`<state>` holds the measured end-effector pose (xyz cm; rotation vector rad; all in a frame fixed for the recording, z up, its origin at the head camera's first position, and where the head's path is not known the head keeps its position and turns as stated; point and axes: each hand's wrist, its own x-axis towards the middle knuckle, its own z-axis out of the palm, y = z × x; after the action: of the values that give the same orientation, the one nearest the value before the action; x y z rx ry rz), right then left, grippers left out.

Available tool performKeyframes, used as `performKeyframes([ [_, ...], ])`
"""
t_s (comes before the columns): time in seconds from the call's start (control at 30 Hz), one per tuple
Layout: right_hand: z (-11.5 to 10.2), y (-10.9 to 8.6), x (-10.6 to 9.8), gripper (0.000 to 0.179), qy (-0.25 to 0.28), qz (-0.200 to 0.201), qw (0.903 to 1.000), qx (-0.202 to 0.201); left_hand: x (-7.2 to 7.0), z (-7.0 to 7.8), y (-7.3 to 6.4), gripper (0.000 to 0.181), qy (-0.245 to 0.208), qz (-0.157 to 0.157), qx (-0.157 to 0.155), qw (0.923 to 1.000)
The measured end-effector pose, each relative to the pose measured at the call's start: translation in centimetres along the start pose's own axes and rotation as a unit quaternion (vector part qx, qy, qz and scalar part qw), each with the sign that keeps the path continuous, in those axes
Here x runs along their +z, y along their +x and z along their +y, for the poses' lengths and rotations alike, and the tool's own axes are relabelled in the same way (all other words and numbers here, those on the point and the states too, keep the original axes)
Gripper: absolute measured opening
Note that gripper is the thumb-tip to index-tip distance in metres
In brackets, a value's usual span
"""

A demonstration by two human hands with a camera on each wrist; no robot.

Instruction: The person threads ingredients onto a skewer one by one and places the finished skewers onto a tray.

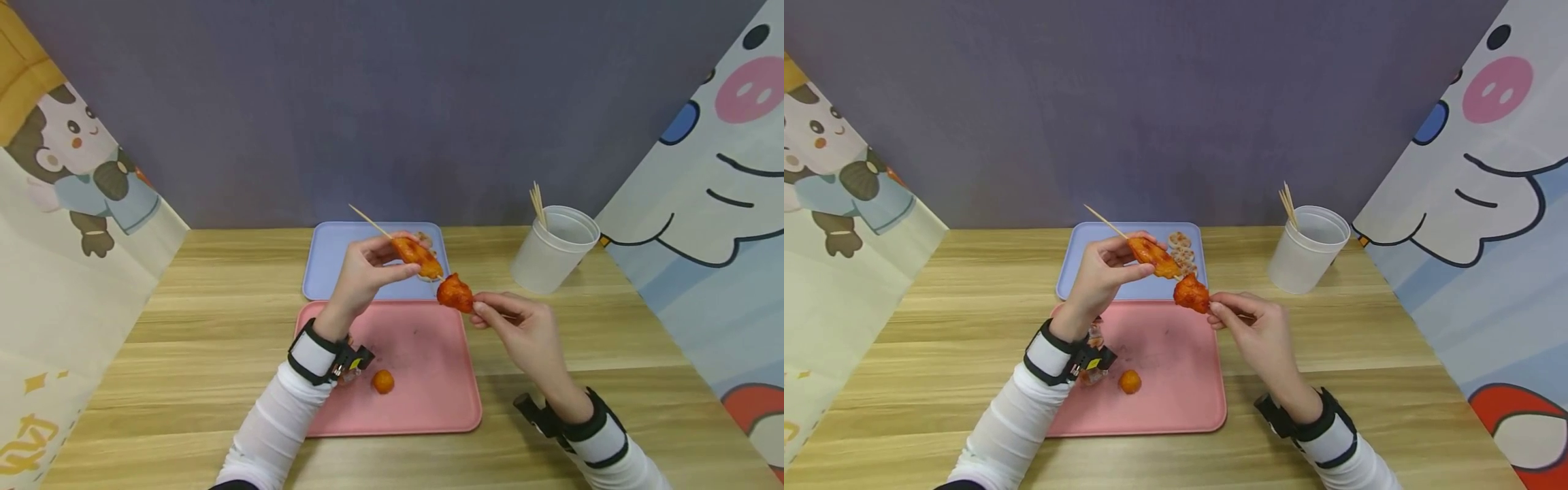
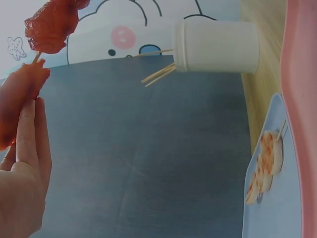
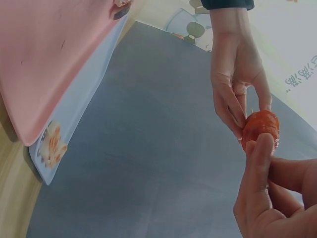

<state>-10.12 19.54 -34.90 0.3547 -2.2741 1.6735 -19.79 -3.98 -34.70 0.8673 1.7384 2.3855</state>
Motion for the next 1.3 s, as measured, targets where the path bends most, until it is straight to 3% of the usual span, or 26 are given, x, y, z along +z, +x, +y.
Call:
performKeyframes([
  [0.47,0.0,-0.2,0.2,0.014,-0.017,0.01,0.9998,0.001,-0.1,0.0,-0.1,0.048,0.026,-0.002,-0.012,0.9996],
  [0.83,0.2,0.0,0.0,0.016,0.004,0.003,0.9998,0.019,0.0,-0.1,0.0,0.049,0.041,0.0,-0.023,0.9989],
  [1.07,0.2,0.2,-0.2,0.02,0.015,-0.001,0.9992,0.037,0.2,0.1,0.2,0.048,0.035,-0.019,-0.009,0.9992],
  [1.13,0.3,0.2,-0.2,0.02,0.016,0.002,0.999,0.041,0.0,0.2,0.1,0.047,0.053,-0.033,-0.02,0.9978],
  [1.2,0.5,0.2,-0.4,0.019,0.018,0.008,0.9988,0.044,-0.4,0.3,-0.1,0.046,0.099,-0.047,-0.037,0.9933],
  [1.27,0.8,0.2,-0.8,0.018,0.026,0.019,0.9985,0.044,-0.9,0.3,-0.4,0.044,0.169,-0.067,-0.049,0.9821],
  [1.3,0.9,0.2,-1.0,0.018,0.03,0.025,0.9983,0.043,-1.2,0.3,-0.6,0.043,0.215,-0.077,-0.056,0.9719],
])
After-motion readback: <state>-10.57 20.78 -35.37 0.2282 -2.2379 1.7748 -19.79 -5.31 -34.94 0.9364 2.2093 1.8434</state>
